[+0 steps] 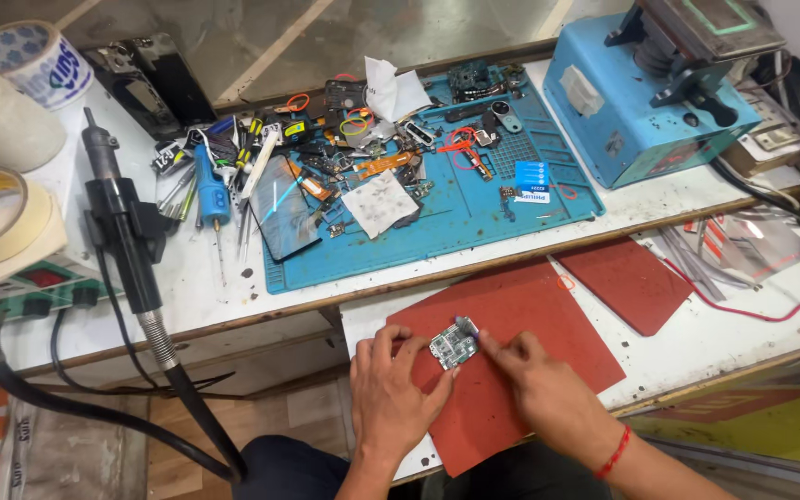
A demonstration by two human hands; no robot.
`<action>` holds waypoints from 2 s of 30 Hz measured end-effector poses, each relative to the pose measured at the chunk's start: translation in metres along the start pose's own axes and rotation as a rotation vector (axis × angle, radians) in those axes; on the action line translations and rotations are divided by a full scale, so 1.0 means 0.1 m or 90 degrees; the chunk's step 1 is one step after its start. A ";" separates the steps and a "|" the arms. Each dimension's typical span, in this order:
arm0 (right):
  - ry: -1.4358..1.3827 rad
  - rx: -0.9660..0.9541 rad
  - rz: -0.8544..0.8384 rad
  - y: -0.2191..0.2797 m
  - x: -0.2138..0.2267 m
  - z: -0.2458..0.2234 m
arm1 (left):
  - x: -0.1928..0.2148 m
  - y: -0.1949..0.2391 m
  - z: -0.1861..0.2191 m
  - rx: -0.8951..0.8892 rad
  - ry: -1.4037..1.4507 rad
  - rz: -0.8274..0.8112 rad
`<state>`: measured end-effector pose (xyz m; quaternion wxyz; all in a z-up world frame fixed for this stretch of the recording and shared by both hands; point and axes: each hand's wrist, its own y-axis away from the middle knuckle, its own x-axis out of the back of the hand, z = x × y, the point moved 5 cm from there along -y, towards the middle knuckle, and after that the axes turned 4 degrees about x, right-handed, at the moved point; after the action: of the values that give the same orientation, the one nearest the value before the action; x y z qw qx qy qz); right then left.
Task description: The person cleans a small circuit board with a toothbrush and then uses a hot air gun to apply heat to specific components. The person holds the board steady with one hand while operating the tool with the other.
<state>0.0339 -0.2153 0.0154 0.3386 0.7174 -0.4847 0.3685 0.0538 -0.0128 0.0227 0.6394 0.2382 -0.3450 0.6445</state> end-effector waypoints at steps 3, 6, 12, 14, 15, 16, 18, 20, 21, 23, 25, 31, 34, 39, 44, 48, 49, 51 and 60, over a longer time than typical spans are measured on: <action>0.026 0.011 -0.051 0.08 -0.09 -0.06 | 0.00 0.03 0.00 -0.010 -0.003 0.012; 0.025 -0.023 -0.045 0.04 -0.06 -0.01 | 0.00 0.01 0.00 -0.023 -0.006 0.008; 0.031 -0.042 0.034 0.04 -0.01 0.03 | 0.00 -0.01 0.00 -0.005 -0.009 -0.005; 0.089 -0.031 -0.024 0.04 -0.08 -0.02 | 0.03 -0.02 0.01 -0.011 -0.008 0.010; 0.045 -0.005 -0.003 -0.03 -0.04 -0.02 | 0.04 -0.03 0.02 -0.011 -0.006 0.016; 0.004 0.013 0.014 -0.05 0.03 0.03 | 0.03 0.00 0.03 -0.010 0.001 0.013; -0.032 0.020 0.038 -0.03 0.04 0.06 | 0.03 0.01 0.01 -0.013 -0.003 0.007; -0.022 0.004 0.050 -0.05 -0.01 0.03 | 0.03 -0.01 0.02 -0.006 -0.002 0.010; -0.033 0.012 0.049 -0.06 0.01 0.04 | 0.03 -0.02 0.04 0.003 0.000 0.013; -0.070 0.017 0.042 -0.01 -0.02 0.02 | 0.04 0.02 0.02 0.018 -0.005 0.002; -0.080 -0.024 0.094 0.02 0.07 0.07 | 0.02 0.00 0.02 0.018 -0.005 -0.010; -0.066 0.058 0.076 0.04 -0.04 -0.19 | 0.00 0.00 -0.02 0.014 0.003 -0.009; -0.007 -0.002 0.053 -0.04 -0.01 -0.18 | 0.01 0.03 -0.02 -0.013 0.025 0.008; -0.014 0.067 0.032 -0.05 -0.04 -0.23 | 0.03 0.04 -0.02 -0.038 0.031 0.038; -0.019 0.059 0.021 -0.04 -0.10 -0.21 | 0.00 0.07 -0.06 -0.012 0.025 0.041; -0.029 0.025 0.058 -0.09 -0.06 -0.14 | -0.01 0.08 -0.07 -0.016 0.017 0.040; -0.031 0.018 0.029 -0.07 -0.09 -0.15 | -0.02 0.09 -0.06 -0.020 0.015 0.043; -0.038 0.006 0.017 -0.09 -0.08 -0.15 | -0.03 0.08 -0.05 -0.005 0.018 0.038; -0.077 -0.001 0.046 -0.06 -0.07 -0.12 | 0.00 0.07 -0.05 -0.005 0.007 0.026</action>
<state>0.0353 -0.1997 0.0145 0.2962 0.7199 -0.5302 0.3361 0.0476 -0.0090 0.0185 0.6288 0.2246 -0.3489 0.6576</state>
